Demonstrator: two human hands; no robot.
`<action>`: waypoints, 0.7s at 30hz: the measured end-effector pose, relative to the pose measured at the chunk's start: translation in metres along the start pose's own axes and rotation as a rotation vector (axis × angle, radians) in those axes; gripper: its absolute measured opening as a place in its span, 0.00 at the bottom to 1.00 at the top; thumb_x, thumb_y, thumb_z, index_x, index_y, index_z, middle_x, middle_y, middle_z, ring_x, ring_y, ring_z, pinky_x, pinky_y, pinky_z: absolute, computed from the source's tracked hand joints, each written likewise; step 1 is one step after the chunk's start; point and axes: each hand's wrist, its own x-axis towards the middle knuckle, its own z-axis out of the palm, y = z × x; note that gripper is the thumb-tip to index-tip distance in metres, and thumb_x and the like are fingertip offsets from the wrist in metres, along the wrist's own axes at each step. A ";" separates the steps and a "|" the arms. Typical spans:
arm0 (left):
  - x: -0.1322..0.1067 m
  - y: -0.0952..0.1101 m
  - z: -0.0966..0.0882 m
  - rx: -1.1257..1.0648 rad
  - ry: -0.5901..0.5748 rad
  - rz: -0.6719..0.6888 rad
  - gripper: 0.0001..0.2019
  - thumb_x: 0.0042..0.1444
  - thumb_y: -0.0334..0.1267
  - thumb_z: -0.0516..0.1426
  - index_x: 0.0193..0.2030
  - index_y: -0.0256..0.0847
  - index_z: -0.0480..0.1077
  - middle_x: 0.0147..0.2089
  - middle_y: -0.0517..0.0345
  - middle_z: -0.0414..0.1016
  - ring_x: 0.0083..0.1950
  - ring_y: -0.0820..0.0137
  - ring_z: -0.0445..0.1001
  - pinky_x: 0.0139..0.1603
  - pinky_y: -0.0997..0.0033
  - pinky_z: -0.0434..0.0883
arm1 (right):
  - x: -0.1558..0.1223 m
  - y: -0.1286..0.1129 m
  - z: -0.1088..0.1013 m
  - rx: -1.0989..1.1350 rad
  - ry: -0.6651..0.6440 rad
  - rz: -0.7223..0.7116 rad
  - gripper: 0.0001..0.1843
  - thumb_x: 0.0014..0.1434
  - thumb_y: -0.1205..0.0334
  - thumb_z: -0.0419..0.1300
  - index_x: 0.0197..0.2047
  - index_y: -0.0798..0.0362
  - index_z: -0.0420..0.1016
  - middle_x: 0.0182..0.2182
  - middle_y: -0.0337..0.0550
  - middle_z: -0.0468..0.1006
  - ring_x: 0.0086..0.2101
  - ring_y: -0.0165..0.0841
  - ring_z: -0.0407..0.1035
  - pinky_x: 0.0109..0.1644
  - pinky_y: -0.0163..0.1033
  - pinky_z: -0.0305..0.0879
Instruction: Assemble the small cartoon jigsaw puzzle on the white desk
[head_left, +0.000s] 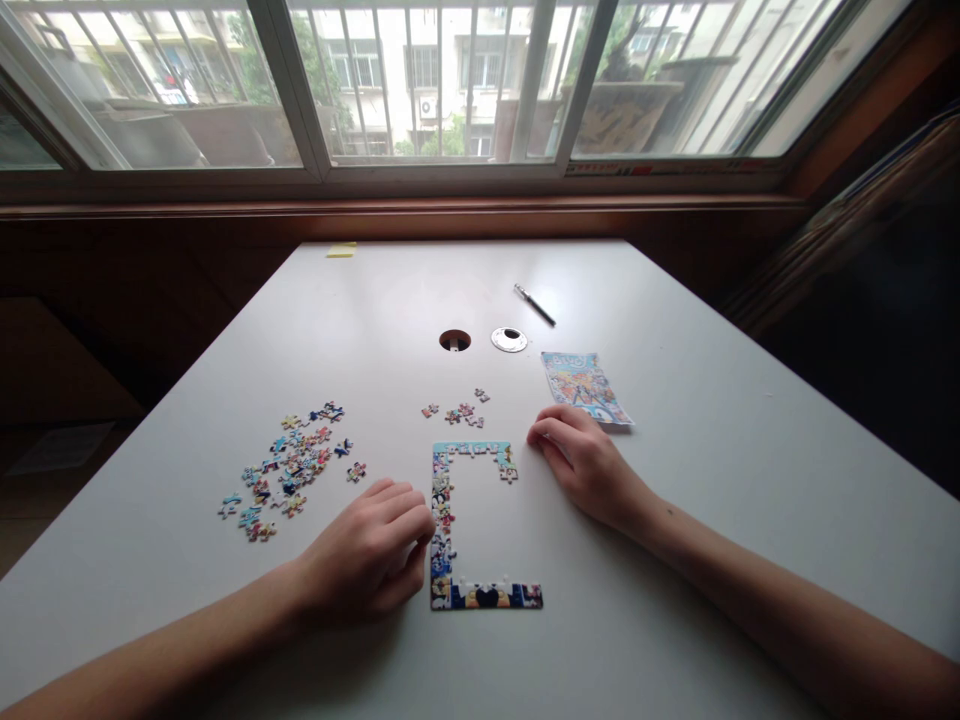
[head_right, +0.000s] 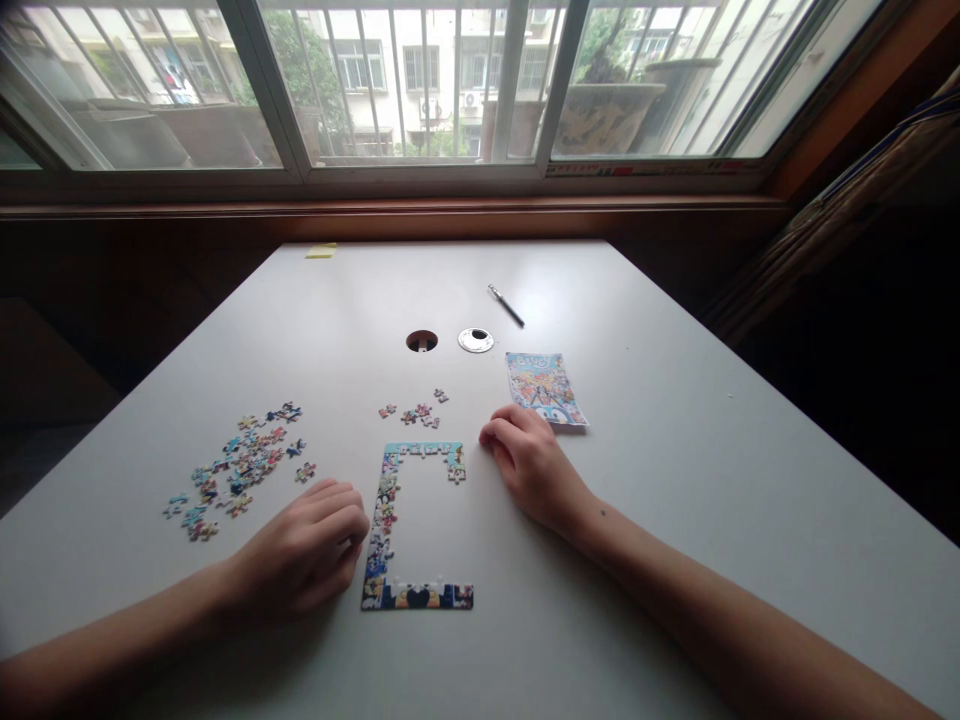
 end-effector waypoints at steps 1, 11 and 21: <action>0.000 0.000 0.000 0.001 0.001 0.001 0.07 0.56 0.26 0.50 0.35 0.41 0.55 0.31 0.58 0.63 0.33 0.68 0.59 0.38 0.66 0.59 | 0.000 0.000 0.000 0.000 -0.001 -0.001 0.10 0.66 0.71 0.51 0.38 0.52 0.73 0.40 0.48 0.73 0.41 0.40 0.68 0.48 0.49 0.66; 0.000 0.001 -0.001 0.004 0.001 -0.001 0.07 0.56 0.26 0.50 0.35 0.42 0.55 0.31 0.58 0.63 0.33 0.68 0.59 0.38 0.66 0.59 | 0.001 0.001 0.000 -0.010 -0.006 0.001 0.10 0.65 0.72 0.52 0.38 0.51 0.73 0.40 0.47 0.73 0.41 0.40 0.68 0.48 0.49 0.66; 0.000 0.001 0.000 0.016 0.012 0.001 0.06 0.56 0.26 0.49 0.34 0.41 0.57 0.31 0.58 0.64 0.33 0.68 0.60 0.37 0.66 0.60 | -0.003 0.003 0.002 0.100 0.060 -0.011 0.15 0.66 0.71 0.51 0.52 0.50 0.72 0.43 0.48 0.71 0.40 0.37 0.70 0.45 0.46 0.71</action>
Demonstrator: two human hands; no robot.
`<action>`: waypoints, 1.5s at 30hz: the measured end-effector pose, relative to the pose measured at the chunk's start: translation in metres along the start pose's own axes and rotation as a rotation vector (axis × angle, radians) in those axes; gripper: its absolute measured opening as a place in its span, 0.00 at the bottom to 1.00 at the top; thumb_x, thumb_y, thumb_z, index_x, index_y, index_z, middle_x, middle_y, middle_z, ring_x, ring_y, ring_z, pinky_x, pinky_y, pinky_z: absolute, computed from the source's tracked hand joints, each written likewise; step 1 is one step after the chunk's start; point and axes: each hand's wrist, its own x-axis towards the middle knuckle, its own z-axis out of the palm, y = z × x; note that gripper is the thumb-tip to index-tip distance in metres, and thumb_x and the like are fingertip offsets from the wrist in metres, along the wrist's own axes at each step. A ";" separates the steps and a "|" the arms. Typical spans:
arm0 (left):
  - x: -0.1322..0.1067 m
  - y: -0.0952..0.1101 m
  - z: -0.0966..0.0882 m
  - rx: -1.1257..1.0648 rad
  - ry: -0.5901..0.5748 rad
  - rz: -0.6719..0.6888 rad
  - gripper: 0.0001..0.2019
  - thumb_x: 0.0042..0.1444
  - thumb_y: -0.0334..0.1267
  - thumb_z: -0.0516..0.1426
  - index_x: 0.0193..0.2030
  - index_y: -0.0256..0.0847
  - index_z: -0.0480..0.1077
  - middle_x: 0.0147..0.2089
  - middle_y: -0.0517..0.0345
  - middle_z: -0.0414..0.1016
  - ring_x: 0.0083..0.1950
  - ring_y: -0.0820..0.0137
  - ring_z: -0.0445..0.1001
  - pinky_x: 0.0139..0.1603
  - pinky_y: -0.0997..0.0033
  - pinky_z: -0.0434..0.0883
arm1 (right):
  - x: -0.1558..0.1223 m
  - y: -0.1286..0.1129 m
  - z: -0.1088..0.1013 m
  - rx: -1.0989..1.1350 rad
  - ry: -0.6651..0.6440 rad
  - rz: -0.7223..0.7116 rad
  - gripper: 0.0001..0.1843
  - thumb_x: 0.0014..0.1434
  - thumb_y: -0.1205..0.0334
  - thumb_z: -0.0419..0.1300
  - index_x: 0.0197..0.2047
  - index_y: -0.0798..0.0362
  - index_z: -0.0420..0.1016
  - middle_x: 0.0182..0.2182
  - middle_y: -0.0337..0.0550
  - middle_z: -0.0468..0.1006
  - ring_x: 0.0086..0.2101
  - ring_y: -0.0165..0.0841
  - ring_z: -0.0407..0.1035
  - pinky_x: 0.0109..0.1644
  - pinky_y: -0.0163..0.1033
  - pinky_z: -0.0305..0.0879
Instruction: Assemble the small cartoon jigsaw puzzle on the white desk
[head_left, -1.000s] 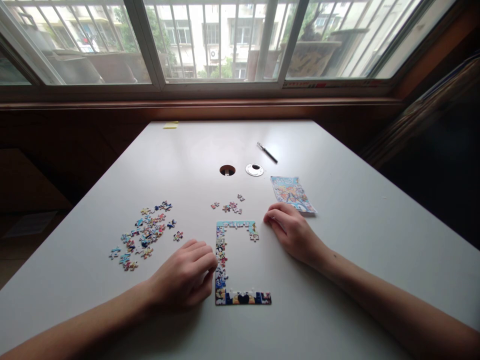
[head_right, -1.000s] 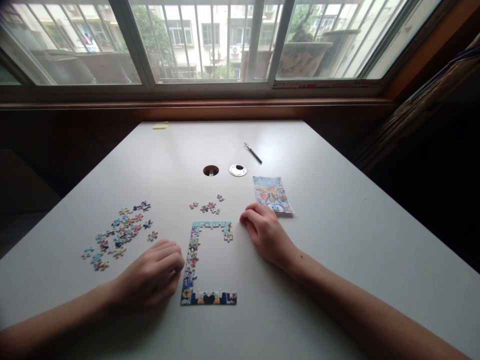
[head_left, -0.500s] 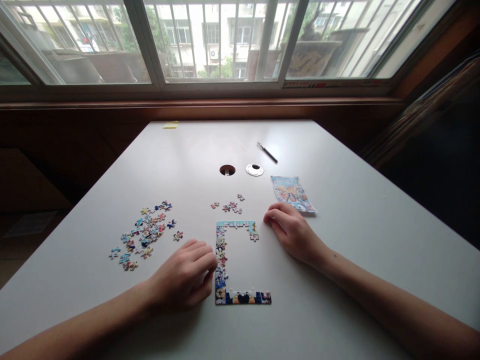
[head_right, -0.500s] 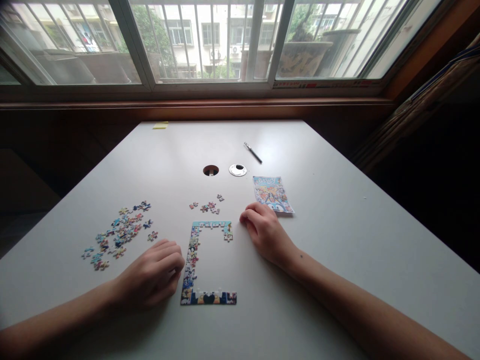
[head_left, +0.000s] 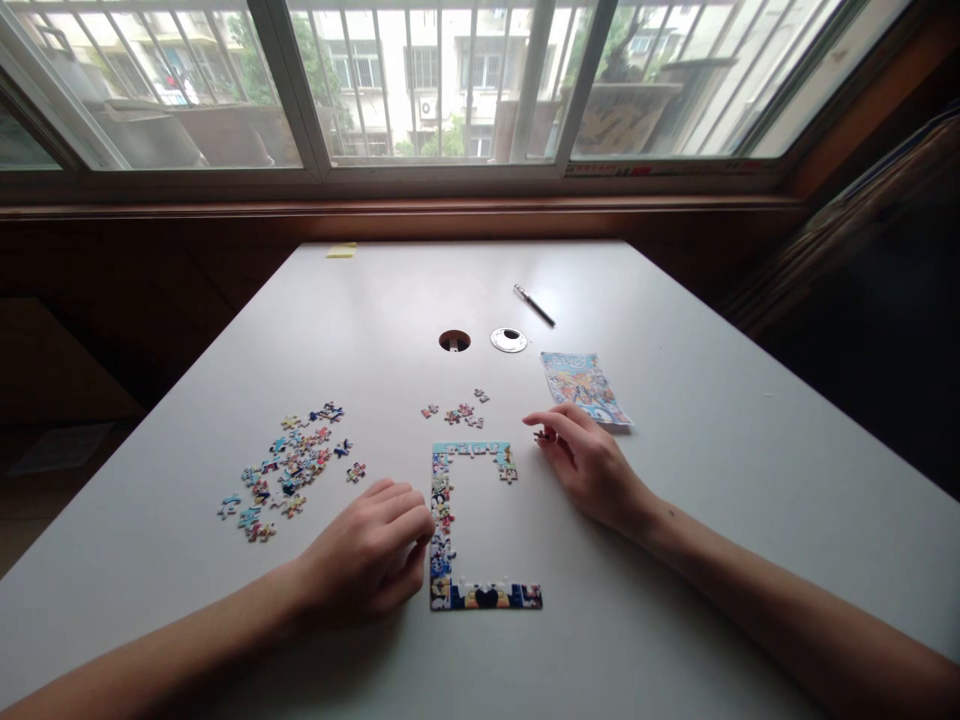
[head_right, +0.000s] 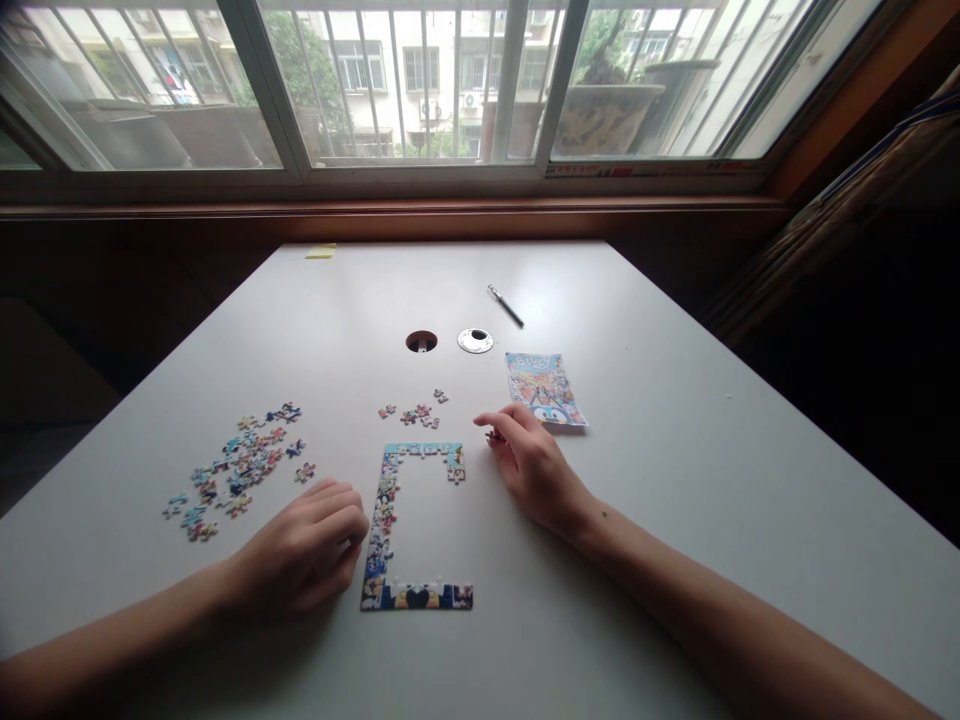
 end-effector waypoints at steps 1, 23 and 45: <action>0.000 0.000 0.000 0.000 0.002 0.001 0.06 0.56 0.26 0.49 0.34 0.41 0.57 0.31 0.58 0.64 0.33 0.68 0.60 0.37 0.66 0.60 | 0.000 0.000 0.000 0.010 0.014 -0.003 0.15 0.66 0.70 0.52 0.52 0.50 0.72 0.43 0.48 0.71 0.39 0.37 0.70 0.44 0.46 0.72; -0.001 0.000 0.000 -0.003 -0.005 0.001 0.06 0.57 0.26 0.49 0.34 0.41 0.57 0.31 0.58 0.64 0.33 0.68 0.59 0.37 0.65 0.60 | 0.001 0.002 0.006 0.573 0.166 0.127 0.14 0.59 0.65 0.64 0.48 0.49 0.69 0.39 0.43 0.72 0.40 0.34 0.73 0.49 0.46 0.75; 0.001 0.001 -0.002 0.010 -0.002 0.005 0.06 0.56 0.26 0.49 0.34 0.41 0.58 0.30 0.57 0.64 0.33 0.68 0.60 0.37 0.66 0.60 | 0.003 0.001 0.000 0.021 0.108 0.075 0.14 0.58 0.66 0.61 0.47 0.49 0.69 0.35 0.42 0.76 0.34 0.36 0.68 0.40 0.42 0.67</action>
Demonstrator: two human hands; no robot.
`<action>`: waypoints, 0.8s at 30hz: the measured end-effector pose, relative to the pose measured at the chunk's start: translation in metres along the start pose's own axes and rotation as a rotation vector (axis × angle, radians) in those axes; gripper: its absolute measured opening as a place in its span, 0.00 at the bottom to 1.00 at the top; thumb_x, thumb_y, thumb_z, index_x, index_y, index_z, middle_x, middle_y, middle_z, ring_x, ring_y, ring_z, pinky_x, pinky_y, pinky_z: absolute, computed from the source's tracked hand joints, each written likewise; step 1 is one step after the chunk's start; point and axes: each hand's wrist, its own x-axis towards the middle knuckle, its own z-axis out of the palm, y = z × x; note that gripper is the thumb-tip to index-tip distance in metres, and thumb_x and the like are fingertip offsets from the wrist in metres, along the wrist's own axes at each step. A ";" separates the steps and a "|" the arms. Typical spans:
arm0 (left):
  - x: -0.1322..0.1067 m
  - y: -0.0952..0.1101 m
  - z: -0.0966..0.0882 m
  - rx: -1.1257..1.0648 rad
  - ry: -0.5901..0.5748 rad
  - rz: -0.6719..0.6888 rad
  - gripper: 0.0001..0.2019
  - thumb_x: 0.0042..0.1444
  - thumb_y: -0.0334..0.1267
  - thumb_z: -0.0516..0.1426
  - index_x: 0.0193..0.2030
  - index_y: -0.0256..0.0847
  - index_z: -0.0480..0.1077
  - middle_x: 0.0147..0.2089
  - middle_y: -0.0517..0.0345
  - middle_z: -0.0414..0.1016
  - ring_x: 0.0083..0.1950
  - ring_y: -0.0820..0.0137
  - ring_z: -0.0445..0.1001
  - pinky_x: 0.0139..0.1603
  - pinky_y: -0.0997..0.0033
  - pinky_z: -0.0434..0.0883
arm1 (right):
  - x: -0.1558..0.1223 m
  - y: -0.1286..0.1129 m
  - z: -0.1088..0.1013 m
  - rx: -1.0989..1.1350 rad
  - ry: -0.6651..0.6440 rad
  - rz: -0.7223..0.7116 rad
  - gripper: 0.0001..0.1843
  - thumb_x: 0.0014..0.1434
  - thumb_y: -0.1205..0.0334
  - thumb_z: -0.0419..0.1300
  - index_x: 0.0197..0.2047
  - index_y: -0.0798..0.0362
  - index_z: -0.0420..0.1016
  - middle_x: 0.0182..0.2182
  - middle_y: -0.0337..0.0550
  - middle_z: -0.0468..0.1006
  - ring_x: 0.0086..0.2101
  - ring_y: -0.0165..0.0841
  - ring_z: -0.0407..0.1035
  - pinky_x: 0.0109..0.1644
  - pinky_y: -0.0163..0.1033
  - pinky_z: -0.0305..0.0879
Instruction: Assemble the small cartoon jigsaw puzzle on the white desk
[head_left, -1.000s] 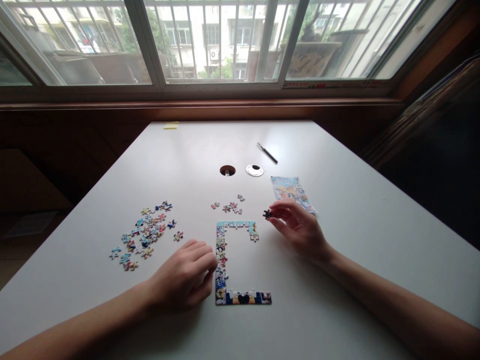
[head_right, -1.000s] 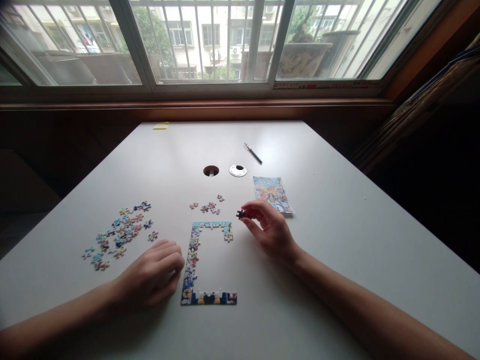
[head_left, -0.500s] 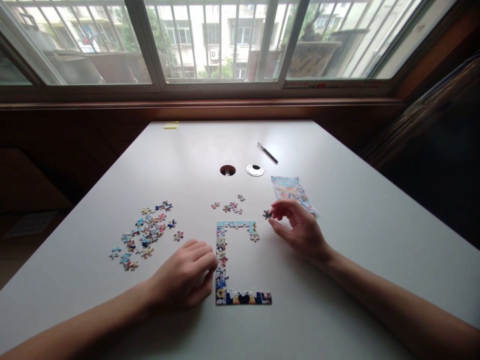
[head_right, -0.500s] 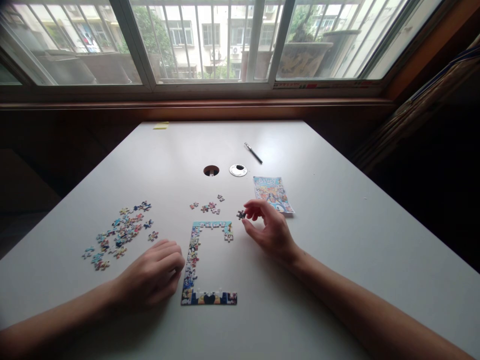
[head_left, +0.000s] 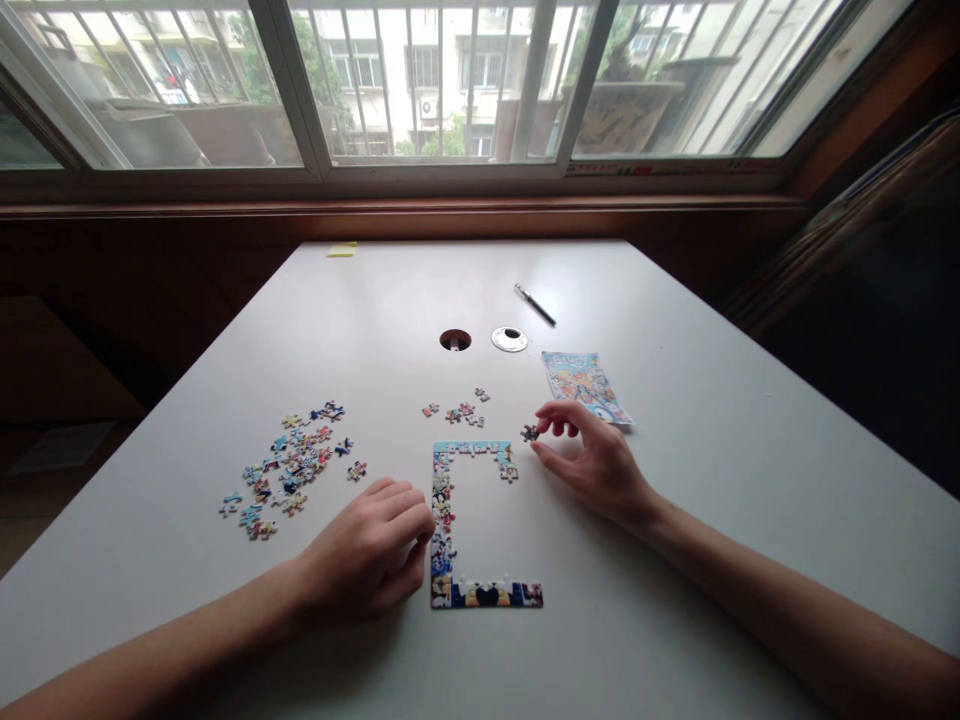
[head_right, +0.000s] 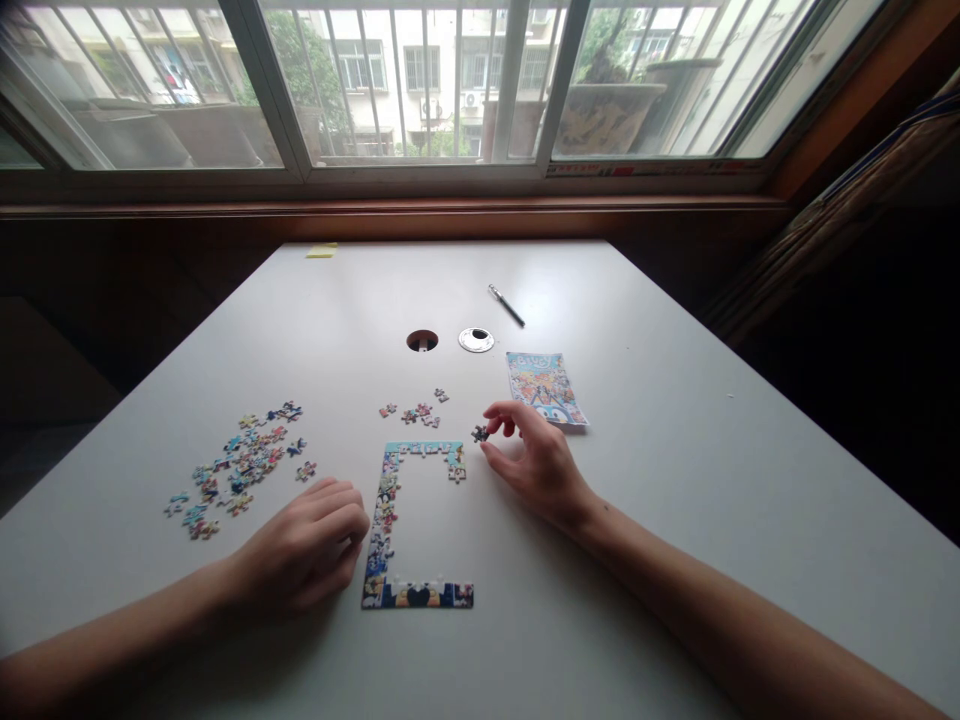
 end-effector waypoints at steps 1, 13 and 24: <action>0.000 0.000 0.000 0.002 0.001 0.000 0.06 0.55 0.26 0.49 0.33 0.41 0.58 0.30 0.57 0.65 0.32 0.68 0.60 0.37 0.66 0.60 | 0.000 0.000 0.000 -0.005 0.002 0.001 0.13 0.58 0.66 0.61 0.47 0.49 0.69 0.35 0.42 0.76 0.34 0.36 0.68 0.40 0.42 0.67; -0.002 -0.001 0.001 -0.006 -0.004 -0.005 0.06 0.56 0.26 0.49 0.34 0.41 0.56 0.31 0.58 0.64 0.33 0.68 0.59 0.37 0.66 0.60 | -0.001 0.001 0.000 -0.006 0.026 0.015 0.15 0.57 0.68 0.61 0.48 0.49 0.68 0.36 0.41 0.76 0.35 0.35 0.69 0.42 0.42 0.67; -0.001 0.001 0.000 -0.005 -0.002 -0.003 0.06 0.56 0.26 0.49 0.34 0.41 0.56 0.31 0.58 0.64 0.33 0.68 0.59 0.37 0.66 0.60 | -0.001 0.002 0.002 -0.003 0.035 0.039 0.15 0.58 0.67 0.62 0.49 0.50 0.68 0.36 0.41 0.75 0.36 0.35 0.69 0.42 0.43 0.66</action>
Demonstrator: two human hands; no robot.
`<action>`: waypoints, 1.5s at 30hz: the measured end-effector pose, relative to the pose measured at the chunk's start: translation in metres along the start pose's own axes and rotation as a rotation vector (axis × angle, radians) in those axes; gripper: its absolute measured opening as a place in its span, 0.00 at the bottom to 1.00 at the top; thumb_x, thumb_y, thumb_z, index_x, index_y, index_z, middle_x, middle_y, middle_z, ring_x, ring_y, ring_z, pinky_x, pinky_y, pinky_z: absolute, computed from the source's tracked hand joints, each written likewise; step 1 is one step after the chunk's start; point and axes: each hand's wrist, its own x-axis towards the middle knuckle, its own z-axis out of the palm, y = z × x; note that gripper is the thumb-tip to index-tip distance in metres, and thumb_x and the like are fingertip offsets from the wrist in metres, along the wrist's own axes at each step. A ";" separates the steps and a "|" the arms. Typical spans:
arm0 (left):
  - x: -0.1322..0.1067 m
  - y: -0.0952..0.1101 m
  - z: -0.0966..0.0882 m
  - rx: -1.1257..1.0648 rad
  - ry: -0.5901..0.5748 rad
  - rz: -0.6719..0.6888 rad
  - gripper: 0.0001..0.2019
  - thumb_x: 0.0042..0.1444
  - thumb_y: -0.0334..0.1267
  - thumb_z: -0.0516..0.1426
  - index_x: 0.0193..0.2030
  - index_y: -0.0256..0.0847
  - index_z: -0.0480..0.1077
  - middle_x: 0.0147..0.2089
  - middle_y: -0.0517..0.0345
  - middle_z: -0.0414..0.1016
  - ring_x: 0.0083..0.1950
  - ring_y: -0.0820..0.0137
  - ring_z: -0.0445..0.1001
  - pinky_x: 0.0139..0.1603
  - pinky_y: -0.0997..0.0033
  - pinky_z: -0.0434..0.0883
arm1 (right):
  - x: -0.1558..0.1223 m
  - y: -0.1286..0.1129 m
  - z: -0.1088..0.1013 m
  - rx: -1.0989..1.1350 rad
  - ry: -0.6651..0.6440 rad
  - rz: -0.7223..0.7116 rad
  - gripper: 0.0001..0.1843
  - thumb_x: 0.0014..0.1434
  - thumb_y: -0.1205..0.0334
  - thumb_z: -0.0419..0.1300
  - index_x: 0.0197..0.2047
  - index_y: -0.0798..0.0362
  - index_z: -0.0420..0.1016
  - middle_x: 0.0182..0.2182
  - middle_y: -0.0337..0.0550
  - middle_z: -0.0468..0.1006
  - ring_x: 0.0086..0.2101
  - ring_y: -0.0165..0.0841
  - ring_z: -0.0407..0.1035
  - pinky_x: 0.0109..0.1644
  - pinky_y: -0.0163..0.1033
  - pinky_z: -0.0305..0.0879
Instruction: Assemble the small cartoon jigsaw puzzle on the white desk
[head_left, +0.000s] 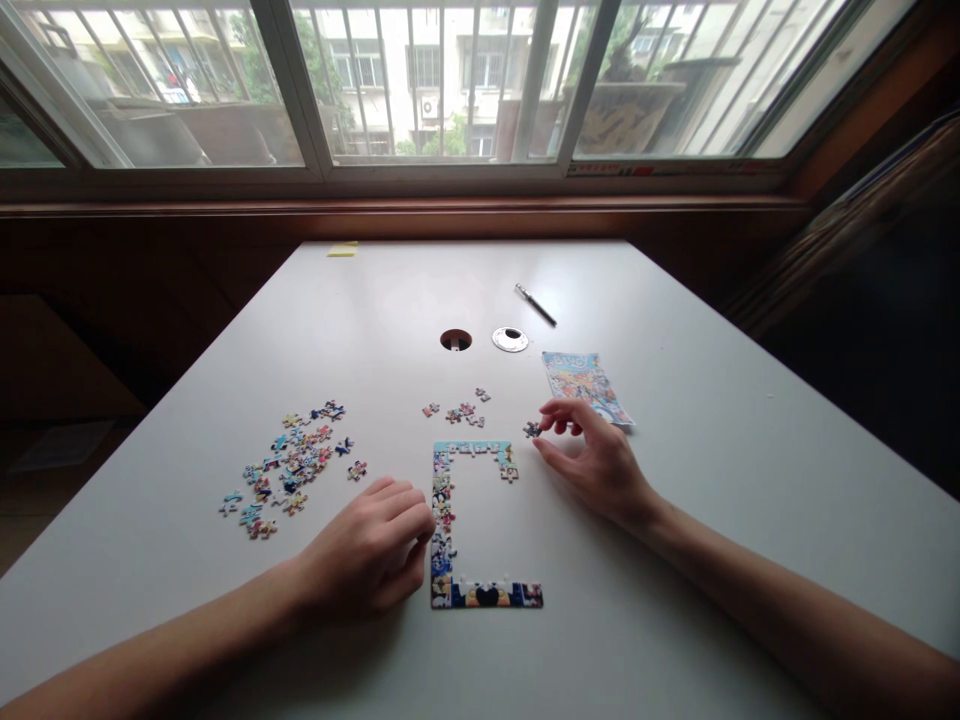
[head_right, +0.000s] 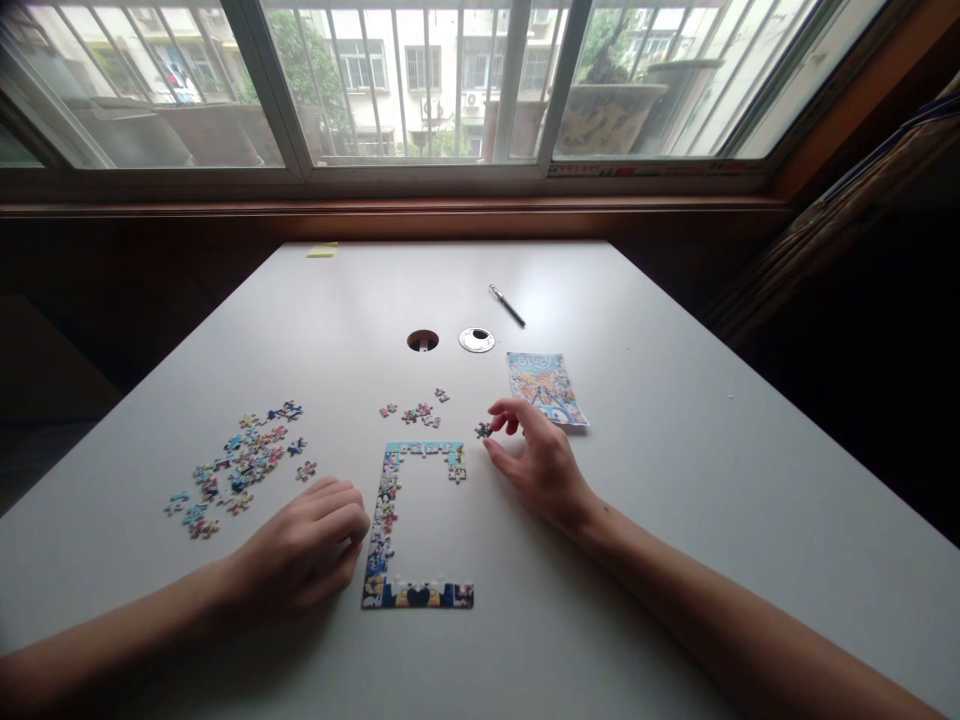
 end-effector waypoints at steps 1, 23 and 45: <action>0.000 0.000 0.000 -0.001 0.001 0.002 0.06 0.56 0.26 0.49 0.34 0.41 0.56 0.31 0.58 0.64 0.33 0.68 0.59 0.37 0.66 0.60 | 0.000 0.000 0.000 0.001 0.000 0.002 0.15 0.58 0.67 0.62 0.49 0.50 0.68 0.36 0.42 0.75 0.36 0.35 0.69 0.42 0.43 0.66; 0.001 -0.005 0.005 0.065 0.007 0.023 0.05 0.53 0.28 0.50 0.33 0.41 0.57 0.31 0.59 0.65 0.33 0.69 0.60 0.38 0.67 0.61 | 0.037 -0.031 0.006 -0.235 -0.236 -0.019 0.08 0.64 0.61 0.57 0.37 0.53 0.76 0.32 0.43 0.78 0.34 0.36 0.70 0.43 0.44 0.64; 0.000 -0.004 0.006 0.131 0.005 0.066 0.05 0.52 0.29 0.52 0.35 0.41 0.59 0.33 0.58 0.68 0.34 0.69 0.64 0.38 0.68 0.63 | 0.018 -0.010 0.003 0.368 -0.388 0.148 0.13 0.61 0.57 0.62 0.48 0.52 0.74 0.39 0.47 0.80 0.38 0.36 0.76 0.42 0.41 0.74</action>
